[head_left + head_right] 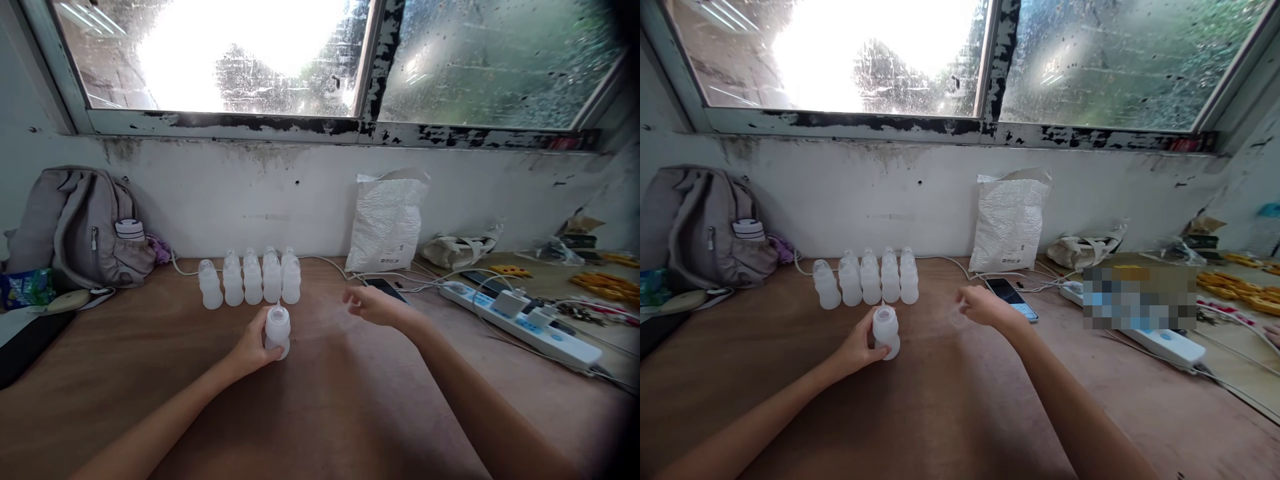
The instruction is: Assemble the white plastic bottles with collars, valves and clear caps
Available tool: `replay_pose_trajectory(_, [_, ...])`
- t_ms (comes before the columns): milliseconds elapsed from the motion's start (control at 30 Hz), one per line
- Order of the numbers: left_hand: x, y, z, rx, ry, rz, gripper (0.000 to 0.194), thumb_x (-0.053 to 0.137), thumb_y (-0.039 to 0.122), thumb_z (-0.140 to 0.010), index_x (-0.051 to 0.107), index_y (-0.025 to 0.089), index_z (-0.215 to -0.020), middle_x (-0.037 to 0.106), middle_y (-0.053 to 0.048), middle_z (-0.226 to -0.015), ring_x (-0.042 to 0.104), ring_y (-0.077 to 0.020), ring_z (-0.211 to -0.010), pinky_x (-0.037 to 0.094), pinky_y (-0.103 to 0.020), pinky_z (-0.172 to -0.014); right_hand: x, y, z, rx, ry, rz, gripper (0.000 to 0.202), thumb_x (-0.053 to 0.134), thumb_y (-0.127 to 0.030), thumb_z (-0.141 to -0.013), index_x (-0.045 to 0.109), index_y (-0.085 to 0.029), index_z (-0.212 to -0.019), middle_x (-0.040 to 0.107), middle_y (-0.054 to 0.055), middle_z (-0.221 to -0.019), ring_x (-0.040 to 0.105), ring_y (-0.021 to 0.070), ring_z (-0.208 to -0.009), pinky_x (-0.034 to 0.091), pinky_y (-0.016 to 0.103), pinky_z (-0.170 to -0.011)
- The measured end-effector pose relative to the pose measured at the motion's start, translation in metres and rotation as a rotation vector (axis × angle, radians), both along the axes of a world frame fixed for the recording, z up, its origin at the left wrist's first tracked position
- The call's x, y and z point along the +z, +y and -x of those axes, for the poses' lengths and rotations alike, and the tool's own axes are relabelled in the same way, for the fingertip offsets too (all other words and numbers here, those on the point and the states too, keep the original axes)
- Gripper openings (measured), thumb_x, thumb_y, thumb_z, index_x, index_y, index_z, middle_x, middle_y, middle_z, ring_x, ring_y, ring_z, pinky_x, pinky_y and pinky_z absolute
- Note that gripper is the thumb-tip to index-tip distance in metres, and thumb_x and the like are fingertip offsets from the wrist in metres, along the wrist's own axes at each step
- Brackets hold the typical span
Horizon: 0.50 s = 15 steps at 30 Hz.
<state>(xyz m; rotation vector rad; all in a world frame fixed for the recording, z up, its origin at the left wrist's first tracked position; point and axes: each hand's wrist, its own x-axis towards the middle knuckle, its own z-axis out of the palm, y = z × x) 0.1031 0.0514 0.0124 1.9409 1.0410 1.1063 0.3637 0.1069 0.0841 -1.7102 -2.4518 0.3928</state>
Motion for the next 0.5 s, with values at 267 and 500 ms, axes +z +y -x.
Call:
replay_pose_trajectory(267, [-0.006, -0.012, -0.011, -0.105, -0.053, 0.02, 0.054, 0.059, 0.021, -0.068, 0.037, 0.019, -0.118, 0.044, -0.009, -0.115, 0.045, -0.022, -0.104, 0.042, -0.03, -0.081, 0.024, -0.043, 0.045, 0.199, 0.745, -0.336, 0.028, 0.046, -0.036, -0.081, 0.049, -0.023, -0.105, 0.058, 0.004, -0.096, 0.057, 0.0149, -0.081, 0.047, 0.029, -0.073])
replay_pose_trajectory(500, [-0.009, -0.016, -0.015, -0.136, -0.033, -0.031, 0.051, 0.062, 0.021, -0.066, 0.041, 0.019, -0.113, 0.049, -0.007, -0.107, 0.048, -0.0203, -0.096, 0.042, -0.031, -0.079, 0.024, -0.064, 0.063, 0.276, 0.712, -0.438, 0.019, 0.054, -0.033, -0.077, 0.058, -0.021, -0.091, 0.062, 0.002, -0.082, 0.058, 0.0124, -0.07, 0.047, 0.025, -0.065])
